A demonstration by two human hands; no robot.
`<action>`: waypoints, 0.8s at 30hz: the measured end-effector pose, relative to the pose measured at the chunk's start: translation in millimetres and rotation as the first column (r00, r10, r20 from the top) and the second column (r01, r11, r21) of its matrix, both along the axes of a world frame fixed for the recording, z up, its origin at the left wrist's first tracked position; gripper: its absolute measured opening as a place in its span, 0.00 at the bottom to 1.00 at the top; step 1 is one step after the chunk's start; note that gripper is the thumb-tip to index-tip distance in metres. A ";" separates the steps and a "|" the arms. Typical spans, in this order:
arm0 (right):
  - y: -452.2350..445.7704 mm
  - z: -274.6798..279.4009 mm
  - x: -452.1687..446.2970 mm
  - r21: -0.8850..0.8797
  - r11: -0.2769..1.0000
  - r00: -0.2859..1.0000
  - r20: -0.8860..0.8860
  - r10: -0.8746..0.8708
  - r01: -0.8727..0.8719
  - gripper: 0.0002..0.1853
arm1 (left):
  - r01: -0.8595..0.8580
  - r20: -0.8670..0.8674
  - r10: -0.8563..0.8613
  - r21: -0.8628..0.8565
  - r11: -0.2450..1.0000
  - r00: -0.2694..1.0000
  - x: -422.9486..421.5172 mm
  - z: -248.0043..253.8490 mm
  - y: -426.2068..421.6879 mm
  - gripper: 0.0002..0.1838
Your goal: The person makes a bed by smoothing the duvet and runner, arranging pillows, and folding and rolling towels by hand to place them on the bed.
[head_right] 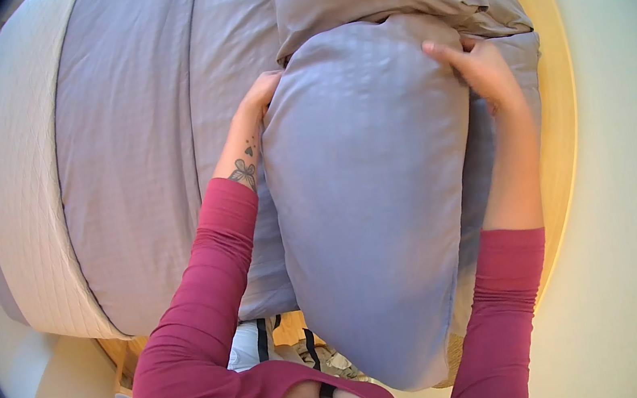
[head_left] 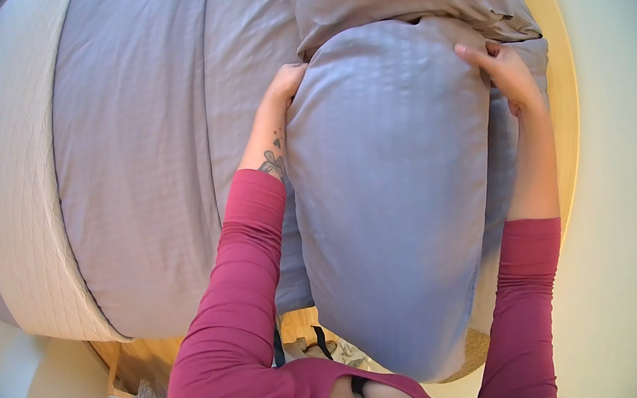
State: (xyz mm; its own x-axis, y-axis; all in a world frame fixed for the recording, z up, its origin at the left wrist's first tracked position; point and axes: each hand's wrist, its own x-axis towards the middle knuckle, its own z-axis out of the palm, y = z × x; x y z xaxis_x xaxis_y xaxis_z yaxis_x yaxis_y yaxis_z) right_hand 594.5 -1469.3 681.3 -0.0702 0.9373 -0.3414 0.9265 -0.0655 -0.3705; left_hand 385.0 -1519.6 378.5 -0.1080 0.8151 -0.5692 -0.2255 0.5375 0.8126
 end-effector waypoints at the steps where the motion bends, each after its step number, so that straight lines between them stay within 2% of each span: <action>1: -3.4 -3.3 3.3 -0.004 1.000 1.000 0.004 0.005 -0.005 0.27 | 0.056 0.167 -0.042 -0.080 0.995 0.985 -1.5 11.3 -7.3 0.13; 3: -6.8 -5.4 9.4 -0.020 0.997 0.951 -0.301 0.063 -0.073 0.20 | 0.033 0.162 -0.029 -0.018 0.999 0.986 -9.2 27.4 -26.6 0.11; 4: -16.3 2.8 3.6 0.023 0.996 0.917 -0.390 0.085 -0.082 0.16 | 0.021 0.153 -0.027 0.043 0.999 0.988 -13.7 29.1 -32.6 0.09; 5: -15.8 3.3 5.9 0.022 0.996 0.916 -0.391 0.087 -0.085 0.16 | 0.018 0.152 -0.024 0.042 0.999 0.988 -17.0 14.6 -32.8 0.09; 6: -13.7 3.8 10.4 0.063 0.995 0.852 -0.513 0.100 -0.079 0.14 | -0.228 0.242 0.188 0.150 0.962 0.952 -19.9 -0.1 -32.7 0.08; 7: -13.9 3.9 12.1 0.103 0.993 0.773 -0.625 0.113 -0.063 0.13 | -0.460 0.350 0.369 0.228 0.858 0.861 -20.9 -0.5 -33.7 0.07; 8: -10.0 4.5 11.5 0.101 0.993 0.775 -0.622 0.110 -0.060 0.13 | -0.631 0.448 0.528 0.114 0.767 0.722 -23.2 3.7 -29.0 0.07; 9: -0.9 5.5 8.6 0.077 0.996 0.755 -0.650 0.086 -0.047 0.12 | -0.628 0.451 0.525 0.109 0.770 0.722 -23.6 1.2 -20.7 0.07; 11: 16.6 2.8 7.4 0.053 0.998 0.738 -0.672 0.059 -0.031 0.11 | -0.525 0.137 0.506 0.219 0.823 0.851 -29.4 -18.7 12.9 0.09; 12: 28.9 1.0 10.9 0.034 0.999 0.704 -0.710 0.004 0.028 0.10 | -0.527 0.142 0.508 0.220 0.821 0.850 -28.5 -18.7 20.3 0.09; 14: 32.3 7.1 4.3 0.013 0.997 0.665 -0.746 -0.046 0.083 0.10 | -0.379 -0.230 0.417 0.194 0.905 0.879 -25.1 -19.3 36.8 0.10; 15: 31.2 10.1 2.6 0.038 0.994 0.714 -0.699 -0.047 0.102 0.11 | -0.380 -0.231 0.419 0.195 0.904 0.878 -25.2 -21.5 38.8 0.10; 17: 23.3 14.4 -7.8 0.068 0.990 0.759 -0.649 -0.049 0.122 0.12 | -0.571 0.222 0.527 0.377 0.729 0.820 -21.0 -29.7 40.4 0.10; 18: 18.6 16.5 -12.8 0.129 0.988 0.808 -0.589 0.009 0.083 0.12 | -0.570 0.228 0.523 0.379 0.729 0.821 -22.4 -34.6 38.9 0.10; 20: 16.7 17.3 -18.2 0.184 0.982 0.852 -0.520 0.064 0.039 0.13 | -0.381 0.337 0.267 0.338 0.860 0.903 -31.0 -23.7 19.4 0.10; 21: 18.2 17.8 -20.1 0.312 0.950 0.877 -0.454 0.158 -0.010 0.13 | -0.383 0.339 0.268 0.337 0.860 0.902 -32.3 -17.9 16.3 0.10; 22: 17.8 18.0 -22.1 0.432 0.900 0.894 -0.377 0.242 -0.062 0.13 | -0.238 0.204 0.166 0.404 0.883 0.965 -33.7 -15.7 13.8 0.11; 23: 16.3 18.7 -23.4 0.433 0.900 0.894 -0.378 0.242 -0.061 0.13 | -0.083 0.059 0.064 0.450 0.889 0.996 -35.4 -12.7 13.5 0.12; 24: 13.7 19.4 -24.0 0.579 0.807 0.918 -0.245 0.312 -0.119 0.12 | -0.083 0.058 0.064 0.450 0.889 0.996 -36.5 -9.3 15.6 0.12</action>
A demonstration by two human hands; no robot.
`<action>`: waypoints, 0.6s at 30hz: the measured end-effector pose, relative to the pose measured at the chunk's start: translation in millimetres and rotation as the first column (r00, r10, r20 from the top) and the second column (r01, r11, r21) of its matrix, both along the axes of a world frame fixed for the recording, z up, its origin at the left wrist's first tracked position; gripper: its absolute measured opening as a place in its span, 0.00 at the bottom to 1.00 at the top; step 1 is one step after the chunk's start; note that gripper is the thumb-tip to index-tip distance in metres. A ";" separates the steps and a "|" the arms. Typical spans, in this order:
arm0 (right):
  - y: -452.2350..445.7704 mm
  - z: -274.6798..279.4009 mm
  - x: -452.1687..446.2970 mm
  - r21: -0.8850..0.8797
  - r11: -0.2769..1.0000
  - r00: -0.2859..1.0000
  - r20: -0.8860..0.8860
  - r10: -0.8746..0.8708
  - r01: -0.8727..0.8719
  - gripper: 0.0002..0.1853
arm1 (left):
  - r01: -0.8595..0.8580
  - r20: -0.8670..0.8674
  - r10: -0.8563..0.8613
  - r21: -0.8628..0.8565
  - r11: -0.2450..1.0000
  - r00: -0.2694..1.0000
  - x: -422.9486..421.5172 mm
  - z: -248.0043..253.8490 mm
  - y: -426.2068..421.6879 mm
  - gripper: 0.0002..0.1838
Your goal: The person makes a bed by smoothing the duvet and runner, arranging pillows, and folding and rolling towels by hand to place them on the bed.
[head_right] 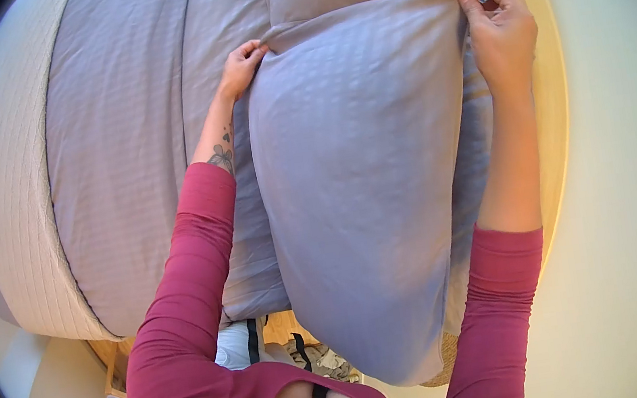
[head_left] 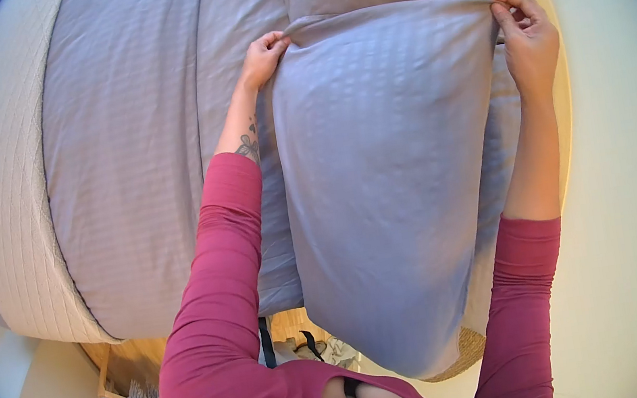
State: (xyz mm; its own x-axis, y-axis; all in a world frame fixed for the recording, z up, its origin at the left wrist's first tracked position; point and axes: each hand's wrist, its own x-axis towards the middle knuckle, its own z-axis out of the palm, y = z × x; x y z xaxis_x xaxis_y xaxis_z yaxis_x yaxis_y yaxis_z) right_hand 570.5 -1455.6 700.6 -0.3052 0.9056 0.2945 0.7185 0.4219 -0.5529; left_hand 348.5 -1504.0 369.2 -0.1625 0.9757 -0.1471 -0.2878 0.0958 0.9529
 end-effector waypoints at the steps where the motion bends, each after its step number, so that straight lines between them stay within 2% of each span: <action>1: -0.7 -0.5 -0.2 0.181 0.983 0.996 0.088 0.007 -0.023 0.11 | -0.027 0.094 0.024 0.037 0.999 0.995 -1.7 1.7 4.9 0.12; 2: 1.4 -1.7 2.2 0.181 0.983 0.996 0.087 0.008 -0.024 0.11 | -0.058 0.190 0.044 0.070 0.996 0.981 -2.8 2.7 9.2 0.12; 3: 3.2 -0.7 6.6 0.029 0.999 0.997 -0.070 0.025 -0.023 0.11 | -0.058 0.194 0.045 0.066 0.996 0.980 -3.8 4.6 12.8 0.12; 4: 5.4 -1.6 8.8 -0.122 0.991 0.973 -0.230 0.018 -0.048 0.12 | 0.056 0.113 -0.062 0.051 0.997 0.992 -6.8 4.1 18.6 0.12; 5: 5.7 0.2 12.3 -0.129 0.991 0.973 -0.228 0.017 -0.047 0.12 | 0.171 0.035 -0.172 0.025 0.985 0.984 -7.9 3.7 20.0 0.12; 7: 5.7 6.5 15.5 -0.285 0.958 0.998 -0.049 0.030 -0.043 0.15 | 0.111 -0.002 -0.111 -0.009 0.994 0.994 -5.3 6.2 17.3 0.11; 8: 5.3 9.3 14.7 -0.284 0.958 0.998 -0.048 0.029 -0.042 0.15 | 0.052 -0.035 -0.053 -0.038 0.998 0.998 -1.4 10.6 13.5 0.09; 9: 5.1 10.3 14.3 -0.286 0.957 0.997 0.055 0.061 -0.043 0.16 | 0.053 -0.034 -0.055 -0.038 0.998 0.998 0.9 13.3 8.1 0.09; 10: 4.4 11.1 14.2 -0.287 0.957 0.983 0.159 0.091 -0.042 0.18 | -0.033 0.150 0.024 0.057 0.998 0.988 1.9 11.5 3.4 0.10; 11: 4.4 11.2 14.5 -0.283 0.958 0.983 0.162 0.085 -0.036 0.18 | -0.133 0.335 0.081 0.134 0.982 0.939 0.8 6.0 0.4 0.11; 12: 7.4 10.0 12.8 -0.248 0.966 0.961 0.242 0.133 -0.071 0.17 | -0.023 0.214 -0.004 0.122 0.992 0.977 -4.9 -0.9 -3.9 0.15; 13: 8.1 9.8 9.6 -0.215 0.970 0.931 0.320 0.178 -0.112 0.16 | -0.023 0.215 -0.005 0.126 0.992 0.977 -1.6 0.6 -4.2 0.15; 14: 8.9 14.1 7.9 -0.215 0.970 0.930 0.321 0.179 -0.113 0.16 | 0.015 0.060 -0.025 0.149 0.989 0.998 4.0 1.1 -6.8 0.15; 15: 10.4 23.0 6.0 -0.334 0.938 0.886 0.402 0.232 -0.094 0.16 | 0.057 -0.098 -0.041 0.165 0.985 0.994 6.7 1.6 -9.0 0.15; 16: 11.1 29.7 2.8 -0.446 0.893 0.832 0.471 0.292 -0.060 0.17 | 0.056 -0.098 -0.041 0.164 0.985 0.994 4.7 -3.0 -5.8 0.15; 18: 19.2 37.8 13.0 -0.500 0.865 0.858 0.428 0.284 -0.037 0.18 | 0.217 -0.440 -0.151 0.103 0.971 0.885 -2.7 -16.3 7.0 0.15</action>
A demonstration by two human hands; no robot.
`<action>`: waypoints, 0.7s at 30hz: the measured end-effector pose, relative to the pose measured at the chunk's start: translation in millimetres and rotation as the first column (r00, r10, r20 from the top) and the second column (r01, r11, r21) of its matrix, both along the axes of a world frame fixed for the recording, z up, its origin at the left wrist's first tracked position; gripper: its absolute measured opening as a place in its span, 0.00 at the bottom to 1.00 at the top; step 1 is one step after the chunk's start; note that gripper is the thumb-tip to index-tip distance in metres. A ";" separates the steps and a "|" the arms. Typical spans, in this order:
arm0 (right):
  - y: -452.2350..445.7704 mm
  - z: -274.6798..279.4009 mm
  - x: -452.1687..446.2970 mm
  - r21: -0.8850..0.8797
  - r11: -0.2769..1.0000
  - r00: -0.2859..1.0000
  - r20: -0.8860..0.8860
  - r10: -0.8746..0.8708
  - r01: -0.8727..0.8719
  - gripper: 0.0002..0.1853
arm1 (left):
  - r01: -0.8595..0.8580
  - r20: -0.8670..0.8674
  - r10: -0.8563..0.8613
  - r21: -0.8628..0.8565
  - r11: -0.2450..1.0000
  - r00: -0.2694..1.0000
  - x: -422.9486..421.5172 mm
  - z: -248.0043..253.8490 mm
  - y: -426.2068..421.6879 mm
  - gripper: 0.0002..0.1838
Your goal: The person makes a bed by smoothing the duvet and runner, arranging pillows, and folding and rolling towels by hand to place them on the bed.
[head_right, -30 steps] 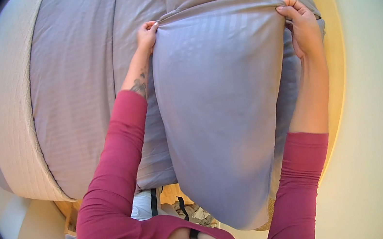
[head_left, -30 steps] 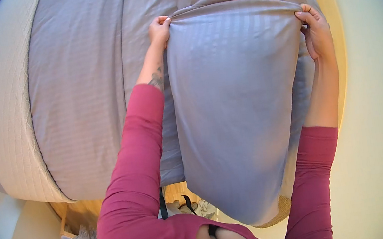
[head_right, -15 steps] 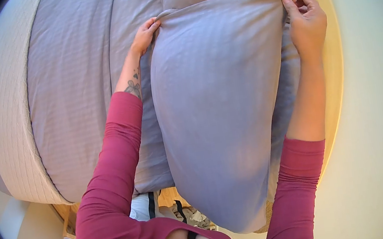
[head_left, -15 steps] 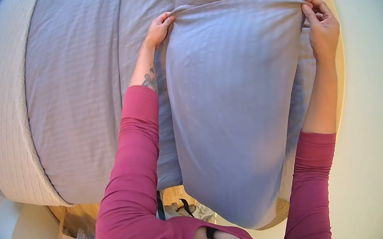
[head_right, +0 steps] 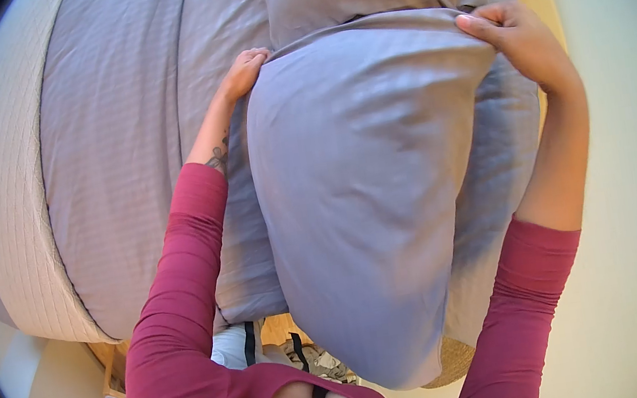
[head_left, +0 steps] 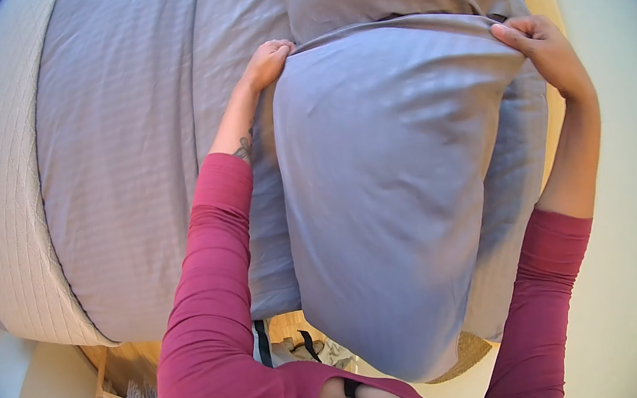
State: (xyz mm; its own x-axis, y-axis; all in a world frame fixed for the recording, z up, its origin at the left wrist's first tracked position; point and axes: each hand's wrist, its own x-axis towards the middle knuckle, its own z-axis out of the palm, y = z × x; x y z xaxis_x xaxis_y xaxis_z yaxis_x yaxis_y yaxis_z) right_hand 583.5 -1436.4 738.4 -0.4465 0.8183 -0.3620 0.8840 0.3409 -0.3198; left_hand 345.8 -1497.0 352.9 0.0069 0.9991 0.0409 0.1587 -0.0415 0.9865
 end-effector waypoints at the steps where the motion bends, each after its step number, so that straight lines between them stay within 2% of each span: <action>1: 3.4 3.8 3.0 -0.063 0.997 0.999 -0.026 -0.043 0.042 0.19 | -0.001 0.000 0.001 0.001 1.000 1.000 0.2 3.2 6.1 0.15; 3: 10.7 2.1 -5.0 -0.043 0.996 0.995 -0.055 -0.082 0.080 0.21 | -0.108 -0.139 0.113 0.046 0.993 0.984 9.3 17.3 18.7 0.15; 4: 18.1 -6.5 -10.2 0.124 0.990 0.993 -0.104 -0.051 0.064 0.21 | -0.107 -0.133 0.111 0.043 0.993 0.985 12.0 16.3 25.3 0.15; 5: 25.8 -17.1 -12.4 0.289 0.956 0.989 -0.149 -0.016 0.059 0.22 | -0.188 -0.133 0.190 0.024 0.982 0.973 12.7 14.8 32.0 0.15; 6: 33.5 -30.4 -10.8 0.364 0.928 0.971 -0.238 0.010 0.079 0.21 | -0.270 -0.135 0.268 0.004 0.963 0.954 14.2 12.7 35.0 0.14; 10: 31.5 -43.0 -14.2 0.446 0.888 0.953 -0.301 0.033 0.110 0.20 | -0.341 -0.133 0.343 0.035 0.939 0.930 15.5 7.2 29.4 0.12; 12: 25.4 -41.7 -15.8 0.441 0.892 0.943 -0.329 0.054 0.103 0.19 | -0.637 -0.081 0.635 -0.008 0.771 0.769 18.6 25.5 14.9 0.09; 14: 28.1 -43.5 -14.5 0.457 0.883 0.937 -0.342 0.065 0.106 0.19 | -0.622 0.187 0.604 0.060 0.780 0.775 26.1 79.1 -2.6 0.07; 16: 33.3 -46.7 -15.2 0.475 0.873 0.930 -0.359 0.080 0.108 0.19 | -0.362 0.244 0.321 0.149 0.920 0.915 41.8 143.8 -29.6 0.10; 17: 34.0 -49.4 -16.8 0.499 0.857 0.928 -0.364 0.074 0.127 0.19 | -0.263 0.198 0.207 0.324 0.909 0.958 48.4 168.2 -39.6 0.10; 18: 34.6 -51.7 -18.3 0.523 0.840 0.927 -0.369 0.069 0.145 0.19 | -0.238 0.218 0.166 0.364 0.901 0.962 57.7 176.5 -41.0 0.10; 19: 35.7 -53.1 -19.8 0.525 0.839 0.926 -0.371 0.072 0.145 0.19 | -0.239 0.216 0.168 0.367 0.899 0.962 63.7 182.7 -41.5 0.10; 21: 37.4 -56.5 -22.3 0.627 0.774 0.930 -0.327 0.166 0.082 0.18 | -0.238 0.027 0.253 0.452 0.860 0.967 71.4 192.8 -42.8 0.11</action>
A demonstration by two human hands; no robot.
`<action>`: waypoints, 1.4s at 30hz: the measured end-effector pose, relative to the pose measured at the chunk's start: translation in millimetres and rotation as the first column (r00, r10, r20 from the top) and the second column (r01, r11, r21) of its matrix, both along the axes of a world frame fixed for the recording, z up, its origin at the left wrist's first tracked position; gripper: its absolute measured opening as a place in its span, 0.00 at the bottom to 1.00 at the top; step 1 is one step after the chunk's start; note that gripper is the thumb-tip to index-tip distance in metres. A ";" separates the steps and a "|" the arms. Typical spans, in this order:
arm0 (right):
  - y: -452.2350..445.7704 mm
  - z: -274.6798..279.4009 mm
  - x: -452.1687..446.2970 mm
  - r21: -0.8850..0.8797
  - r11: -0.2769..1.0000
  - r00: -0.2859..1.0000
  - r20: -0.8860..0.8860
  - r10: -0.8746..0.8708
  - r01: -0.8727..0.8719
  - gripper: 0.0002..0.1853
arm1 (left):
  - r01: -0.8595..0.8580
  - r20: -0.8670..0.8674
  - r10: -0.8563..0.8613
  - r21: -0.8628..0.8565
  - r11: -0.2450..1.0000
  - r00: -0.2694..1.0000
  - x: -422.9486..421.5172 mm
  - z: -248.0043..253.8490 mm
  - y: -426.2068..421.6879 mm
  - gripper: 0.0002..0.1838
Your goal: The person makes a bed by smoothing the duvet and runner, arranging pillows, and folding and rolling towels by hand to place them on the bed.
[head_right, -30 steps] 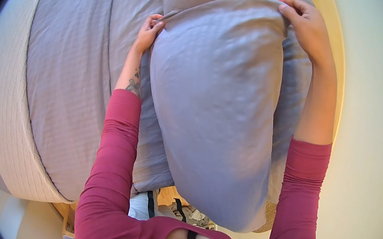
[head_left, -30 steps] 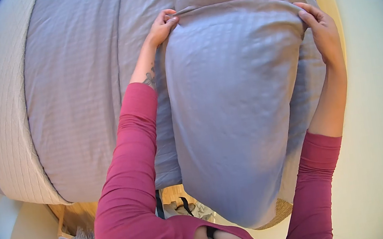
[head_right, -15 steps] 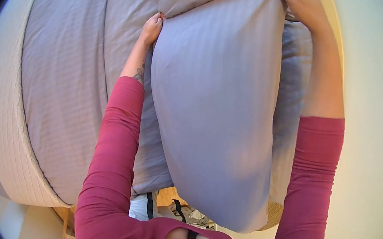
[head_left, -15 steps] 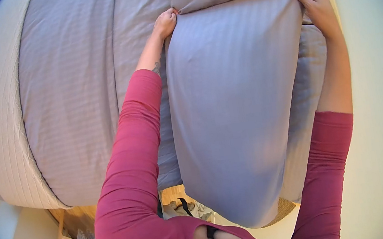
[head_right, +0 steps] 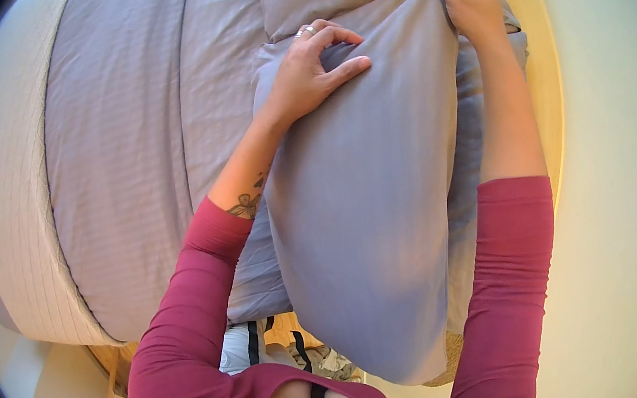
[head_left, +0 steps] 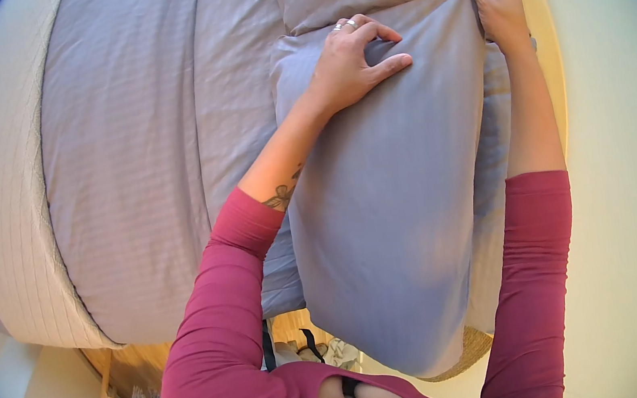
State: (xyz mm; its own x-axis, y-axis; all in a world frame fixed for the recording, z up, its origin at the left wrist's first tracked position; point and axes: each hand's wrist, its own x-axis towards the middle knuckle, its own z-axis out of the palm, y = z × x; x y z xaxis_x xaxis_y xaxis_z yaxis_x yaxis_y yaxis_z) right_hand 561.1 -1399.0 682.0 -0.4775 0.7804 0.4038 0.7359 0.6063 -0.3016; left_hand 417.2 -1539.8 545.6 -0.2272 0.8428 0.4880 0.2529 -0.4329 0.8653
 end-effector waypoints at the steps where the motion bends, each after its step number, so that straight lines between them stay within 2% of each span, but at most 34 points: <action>1: 1.3 -1.2 -0.6 0.003 1.000 1.000 -0.004 0.005 -0.005 0.18 | -0.037 -0.031 0.038 0.047 0.998 0.999 0.2 1.5 1.7 0.11; 2: 1.4 -2.3 -0.3 0.021 1.000 1.000 0.011 -0.008 0.007 0.18 | -0.043 -0.034 0.044 0.047 0.998 0.998 3.0 2.8 0.1 0.11; 4: -0.2 -3.0 -0.4 0.033 0.999 1.000 0.018 -0.006 0.005 0.18 | -0.083 0.185 0.088 -0.036 0.996 0.979 3.1 6.9 -8.9 0.07; 6: 1.0 -3.0 -0.6 0.139 0.988 0.987 0.137 -0.088 0.069 0.18 | -0.072 0.228 0.085 -0.065 0.995 0.970 4.0 18.3 -52.8 0.05; 8: 0.4 -5.8 -0.1 0.175 0.983 0.990 0.116 -0.078 0.057 0.18 | 0.344 0.336 -0.323 -0.003 0.939 0.885 11.5 19.9 -117.4 0.04; 9: -0.4 -7.7 0.1 0.218 0.974 0.991 0.105 -0.084 0.060 0.18 | 0.642 0.342 -0.597 -0.022 0.767 0.725 6.8 22.7 -150.9 0.04; 10: -1.1 -7.9 -0.1 0.218 0.975 0.993 0.097 -0.071 0.048 0.18 | 0.895 0.573 -0.707 -0.113 0.432 0.414 9.0 14.4 -183.3 0.04; 11: -1.1 -6.4 0.0 0.247 0.967 0.992 0.099 -0.082 0.055 0.18 | 0.957 0.509 -0.811 -0.145 0.251 0.289 8.1 -2.6 -203.5 0.06; 12: -1.7 -6.9 -0.8 0.272 0.960 0.990 0.098 -0.097 0.067 0.17 | 0.979 0.452 -0.881 -0.194 0.058 0.142 4.4 -21.1 -218.0 0.09; 13: -2.9 -6.5 -1.9 0.272 0.960 0.992 0.092 -0.089 0.061 0.17 | 0.882 0.342 -0.915 -0.470 0.031 0.215 -6.1 -35.6 -224.7 0.11; 14: -4.7 -5.7 -2.6 0.257 0.963 0.992 0.081 -0.099 0.076 0.17 | 0.709 0.217 -0.944 -0.705 0.026 0.250 -12.1 -45.5 -227.3 0.14; 15: -5.2 -6.3 -3.5 0.239 0.967 0.991 0.073 -0.111 0.091 0.17 | 0.708 0.219 -0.942 -0.706 0.027 0.255 -7.9 -52.3 -228.5 0.14; 17: -3.2 -6.1 -4.1 0.245 0.967 0.991 0.095 -0.097 0.071 0.17 | 0.796 0.104 -0.987 -0.583 -0.163 -0.126 6.3 -60.5 -235.4 0.17; 19: 1.9 -7.6 -2.1 0.265 0.964 0.988 0.142 -0.063 0.023 0.18 | 0.660 0.220 -0.814 -0.492 -0.568 -0.537 55.9 -53.4 -293.2 0.16; 20: 2.8 -9.0 -5.4 0.260 0.966 0.989 0.140 -0.052 0.014 0.18 | 0.618 0.134 -0.749 -0.480 -0.622 -0.649 76.9 -63.9 -332.7 0.16; 21: 2.1 -9.6 -5.4 0.287 0.958 0.990 0.130 -0.059 0.019 0.18 | 0.685 0.142 -0.775 -0.392 -0.615 -0.615 97.4 -92.5 -381.8 0.16; 22: 3.1 -9.5 -3.5 0.321 0.947 0.991 0.115 -0.074 0.033 0.18 | 0.628 0.305 -0.869 -0.602 -0.493 -0.390 99.7 -94.7 -412.9 0.17; 23: 4.7 -9.6 -1.2 0.318 0.947 0.990 0.108 -0.087 0.048 0.18 | 0.487 0.386 -0.915 -0.780 -0.392 -0.117 93.5 -100.1 -432.0 0.20; 24: 6.5 -7.7 -1.1 0.288 0.957 0.989 0.120 -0.084 0.046 0.18 | 0.482 0.389 -0.913 -0.781 -0.397 -0.123 84.1 -120.2 -439.6 0.20; 26: 3.8 -8.3 1.8 0.233 0.972 0.986 0.148 -0.079 0.043 0.18 | 0.698 0.335 -0.908 -0.587 -0.410 -0.252 78.0 -153.5 -455.0 0.30; 27: 3.5 -6.6 2.4 0.226 0.973 0.988 0.139 -0.073 0.040 0.18 | 0.542 0.687 -0.642 -0.414 -0.731 -0.341 32.3 -100.3 -357.2 0.28; 28: 5.3 -5.6 2.2 0.232 0.972 0.991 0.118 -0.065 0.036 0.18 | 0.669 0.691 -0.697 -0.427 -0.608 -0.192 -2.8 -105.8 -308.8 0.23; 29: 5.7 -6.2 3.0 0.218 0.974 0.990 0.115 -0.088 0.062 0.19 | 0.774 0.552 -0.833 -0.535 -0.338 0.018 -49.0 -90.3 -247.6 0.18; 30: 6.4 -7.1 3.0 0.219 0.974 0.990 0.105 -0.089 0.065 0.19 | 0.786 0.370 -0.862 -0.616 0.050 0.345 -82.3 -98.0 -206.2 0.13; 31: 5.7 -8.6 3.1 0.195 0.977 0.992 0.073 -0.104 0.088 0.19 | 0.602 -0.129 -0.749 -0.514 0.611 0.650 -110.4 -123.9 -164.9 0.10; 32: 5.9 -9.7 2.1 0.174 0.979 0.992 0.040 -0.118 0.109 0.19 | 0.192 -0.098 -0.341 -0.669 0.718 0.935 -123.9 -118.3 -122.4 0.11; 33: 7.4 -9.7 0.0 0.177 0.978 0.993 0.033 -0.116 0.108 0.19 | -0.017 -0.360 -0.145 -0.410 0.912 0.921 -134.6 -130.8 -87.0 0.17; 34: 7.9 -9.6 -0.7 0.187 0.977 0.994 0.013 -0.105 0.101 0.19 | -0.029 -0.310 -0.040 -0.215 0.976 0.950 -137.8 -143.8 -52.7 0.20; 36: 9.8 -9.0 -2.3 0.204 0.975 0.996 -0.009 -0.089 0.089 0.19 | 0.039 -0.122 -0.087 -0.350 0.936 0.989 -122.7 -151.2 -10.4 0.21; 38: 11.0 -9.3 -4.4 0.225 0.969 0.995 -0.036 -0.093 0.098 0.18 | 0.025 -0.300 -0.125 -0.315 0.949 0.946 -98.4 -163.1 17.0 0.17; 40: 6.5 -7.9 -7.5 0.225 0.966 0.992 -0.053 -0.114 0.123 0.19 | -0.047 -0.264 -0.099 -0.495 0.868 0.959 -75.1 -178.7 36.4 0.11; 42: 5.2 -7.6 -9.5 0.227 0.962 0.988 -0.069 -0.141 0.153 0.19 | -0.290 -0.327 0.121 -0.539 0.791 0.937 -54.7 -168.0 41.0 0.09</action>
State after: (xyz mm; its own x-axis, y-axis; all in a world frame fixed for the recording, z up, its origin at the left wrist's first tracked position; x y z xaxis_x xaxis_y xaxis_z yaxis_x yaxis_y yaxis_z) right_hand 551.6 -1393.8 674.4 -0.3382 0.7231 0.6022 0.8093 0.5500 -0.2060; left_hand 362.5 -1498.8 377.6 -0.3626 0.9319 -0.0007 0.5305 0.2070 0.8220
